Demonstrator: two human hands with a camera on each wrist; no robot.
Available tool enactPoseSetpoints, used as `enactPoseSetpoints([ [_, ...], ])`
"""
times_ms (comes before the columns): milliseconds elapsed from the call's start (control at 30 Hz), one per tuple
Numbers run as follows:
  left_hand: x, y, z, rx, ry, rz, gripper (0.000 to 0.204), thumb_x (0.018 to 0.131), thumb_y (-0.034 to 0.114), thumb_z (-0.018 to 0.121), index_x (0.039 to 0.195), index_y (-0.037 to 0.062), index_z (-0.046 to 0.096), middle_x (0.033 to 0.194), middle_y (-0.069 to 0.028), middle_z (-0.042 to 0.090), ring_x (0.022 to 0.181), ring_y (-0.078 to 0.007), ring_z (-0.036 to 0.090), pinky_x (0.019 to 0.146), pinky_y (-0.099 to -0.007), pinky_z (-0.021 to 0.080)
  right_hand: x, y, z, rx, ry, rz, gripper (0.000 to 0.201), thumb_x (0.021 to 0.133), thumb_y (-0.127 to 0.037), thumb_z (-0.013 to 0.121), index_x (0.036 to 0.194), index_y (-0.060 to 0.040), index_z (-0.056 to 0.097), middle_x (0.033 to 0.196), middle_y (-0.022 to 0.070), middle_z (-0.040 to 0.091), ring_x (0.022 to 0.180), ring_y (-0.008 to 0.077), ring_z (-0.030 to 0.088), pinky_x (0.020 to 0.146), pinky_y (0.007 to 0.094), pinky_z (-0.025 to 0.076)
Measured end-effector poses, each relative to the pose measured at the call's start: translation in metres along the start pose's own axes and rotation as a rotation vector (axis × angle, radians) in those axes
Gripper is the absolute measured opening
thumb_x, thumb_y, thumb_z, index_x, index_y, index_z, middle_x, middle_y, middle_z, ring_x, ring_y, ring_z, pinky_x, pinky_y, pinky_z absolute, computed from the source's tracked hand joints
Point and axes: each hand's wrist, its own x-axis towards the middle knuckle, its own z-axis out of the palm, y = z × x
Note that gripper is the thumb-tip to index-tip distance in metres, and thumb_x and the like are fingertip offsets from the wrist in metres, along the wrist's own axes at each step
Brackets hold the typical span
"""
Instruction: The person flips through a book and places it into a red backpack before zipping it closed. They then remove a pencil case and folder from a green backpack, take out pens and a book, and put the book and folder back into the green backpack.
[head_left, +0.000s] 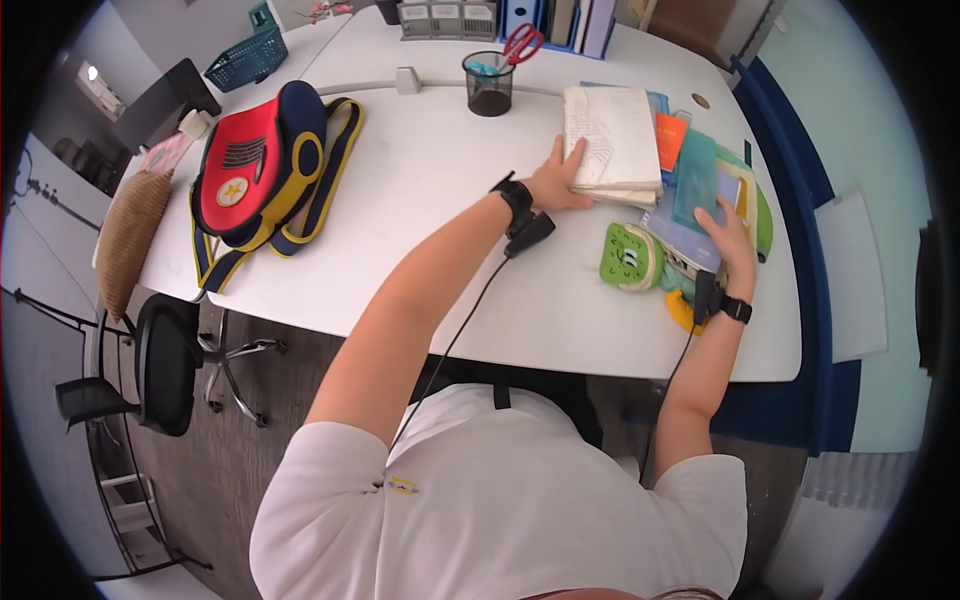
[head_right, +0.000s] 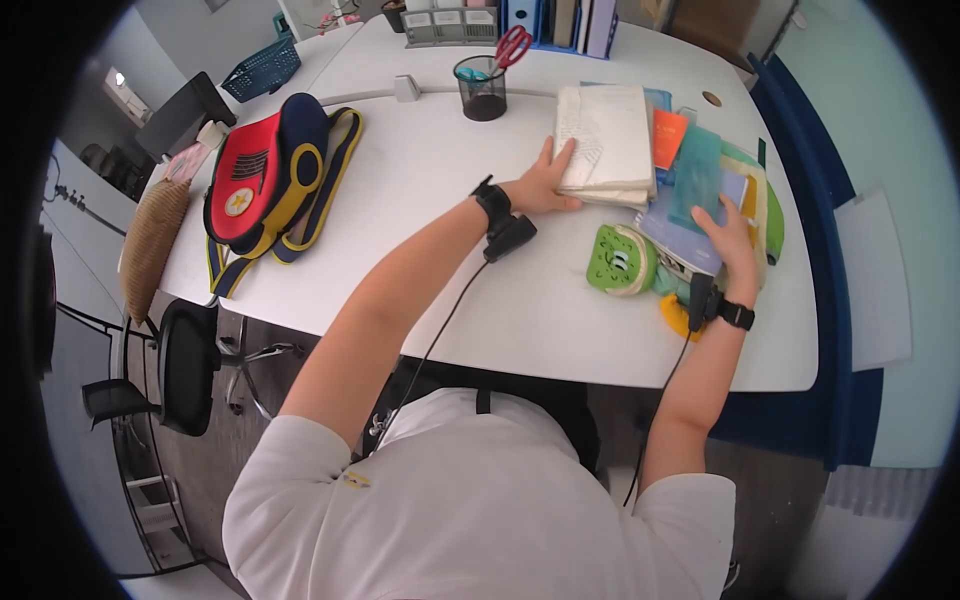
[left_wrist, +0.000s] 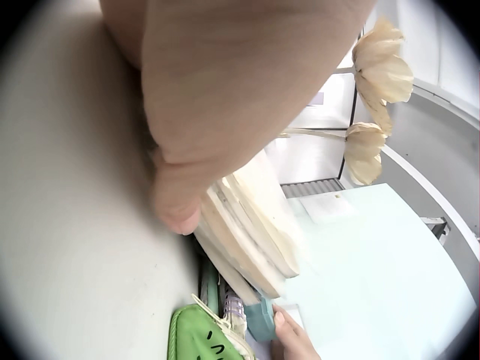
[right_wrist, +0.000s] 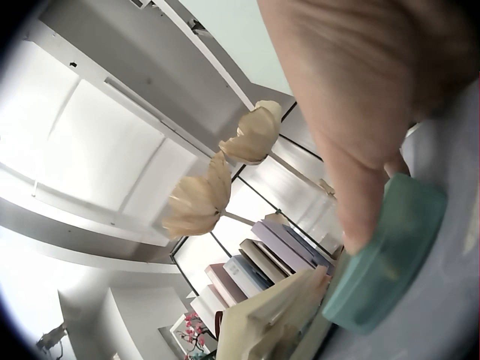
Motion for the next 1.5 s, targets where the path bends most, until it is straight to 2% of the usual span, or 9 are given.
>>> enactPoseSetpoints([
  [133, -0.032, 0.001, -0.013, -0.039, 0.055, 0.066, 0.109, 0.07, 0.036, 0.074, 0.144, 0.0072, -0.001, 0.143, -0.0345, -0.006, 0.134, -0.0432, 0.016, 0.108, -0.0372, 0.025, -0.004, -0.006, -0.007, -0.111, -0.062, 0.029, 0.077, 0.076, -0.049, 0.065, 0.128, 0.0039, 0.043, 0.128, 0.0272, 0.044, 0.121, 0.0336, 0.042, 0.101, 0.0364, 0.032],
  [300, -0.164, 0.011, -0.123, 0.274, 0.12, 0.2, 0.078, 0.077, 0.022, 0.07, 0.14, 0.0058, 0.026, 0.146, -0.0217, 0.017, 0.132, -0.0364, 0.026, 0.106, -0.0372, 0.029, -0.009, -0.012, -0.007, -0.299, -0.06, 0.05, 0.075, 0.08, -0.048, 0.061, 0.131, 0.002, 0.04, 0.135, 0.0268, 0.036, 0.127, 0.0361, 0.035, 0.104, 0.0386, 0.028],
  [500, -0.318, -0.048, -0.229, 0.867, 0.542, -0.394, 0.074, 0.068, 0.015, 0.072, 0.132, 0.0039, 0.039, 0.138, -0.0202, 0.03, 0.128, -0.035, 0.032, 0.103, -0.0377, 0.033, -0.002, -0.001, -0.005, -0.349, -0.055, 0.018, 0.067, 0.082, -0.041, 0.06, 0.13, 0.0021, 0.041, 0.135, 0.0261, 0.036, 0.127, 0.0372, 0.034, 0.105, 0.0392, 0.028],
  [633, -0.369, -0.1, -0.247, 0.741, 0.393, -0.562, 0.052, 0.073, 0.01, 0.066, 0.121, 0.0018, 0.048, 0.12, -0.0213, 0.049, 0.111, -0.0352, 0.048, 0.09, -0.0401, 0.042, -0.007, -0.019, -0.005, -0.444, 0.042, -0.143, 0.062, 0.081, -0.031, 0.062, 0.129, 0.0031, 0.042, 0.131, 0.0259, 0.041, 0.122, 0.0372, 0.04, 0.102, 0.0401, 0.032],
  [700, -0.371, -0.112, -0.253, 0.763, 0.307, -0.588, 0.039, 0.076, 0.008, 0.061, 0.113, 0.0014, 0.053, 0.106, -0.021, 0.058, 0.1, -0.0362, 0.055, 0.084, -0.0424, 0.045, -0.009, -0.037, 0.001, -0.486, 0.145, -0.284, 0.06, 0.081, -0.028, 0.062, 0.128, 0.0035, 0.042, 0.127, 0.0256, 0.045, 0.117, 0.0365, 0.045, 0.099, 0.0398, 0.035],
  [733, -0.365, -0.109, -0.255, 0.868, 0.373, -0.539, 0.022, 0.08, 0.007, 0.056, 0.101, 0.0019, 0.056, 0.087, -0.0197, 0.062, 0.086, -0.0373, 0.058, 0.075, -0.0444, 0.046, -0.014, -0.059, 0.0, -0.422, 0.026, -0.265, 0.058, 0.08, -0.027, 0.062, 0.126, 0.004, 0.044, 0.124, 0.0255, 0.047, 0.114, 0.0359, 0.047, 0.096, 0.0393, 0.037],
  [933, -0.288, -0.054, -0.248, 0.937, 0.66, -0.134, 0.007, 0.083, 0.011, 0.054, 0.086, 0.0048, 0.053, 0.077, -0.0127, 0.06, 0.072, -0.0317, 0.061, 0.059, -0.041, 0.048, 0.004, -0.163, 0.017, -0.22, -0.45, -0.367, 0.041, 0.08, -0.026, 0.063, 0.106, 0.0064, 0.057, 0.095, 0.0242, 0.06, 0.09, 0.0331, 0.059, 0.078, 0.0368, 0.047],
  [1200, -0.208, -0.007, -0.201, 0.614, 0.716, 0.158, 0.013, 0.083, 0.01, 0.059, 0.093, 0.002, 0.057, 0.079, -0.0158, 0.06, 0.071, -0.0353, 0.059, 0.06, -0.0411, 0.047, 0.06, -0.153, 0.094, -0.453, -0.388, -0.254, 0.07, 0.068, -0.054, 0.066, 0.092, 0.0117, 0.061, 0.09, 0.0275, 0.062, 0.082, 0.0375, 0.061, 0.075, 0.0381, 0.048],
  [1500, -0.187, 0.009, -0.193, 0.512, 0.665, 0.105, 0.017, 0.083, 0.01, 0.06, 0.097, 0.0004, 0.06, 0.084, -0.0193, 0.061, 0.074, -0.0359, 0.06, 0.064, -0.0382, 0.048, 0.075, -0.134, 0.112, -0.176, -0.441, -0.164, 0.075, 0.059, -0.053, 0.074, 0.093, 0.0129, 0.062, 0.091, 0.0261, 0.063, 0.083, 0.0337, 0.063, 0.075, 0.0327, 0.049],
])
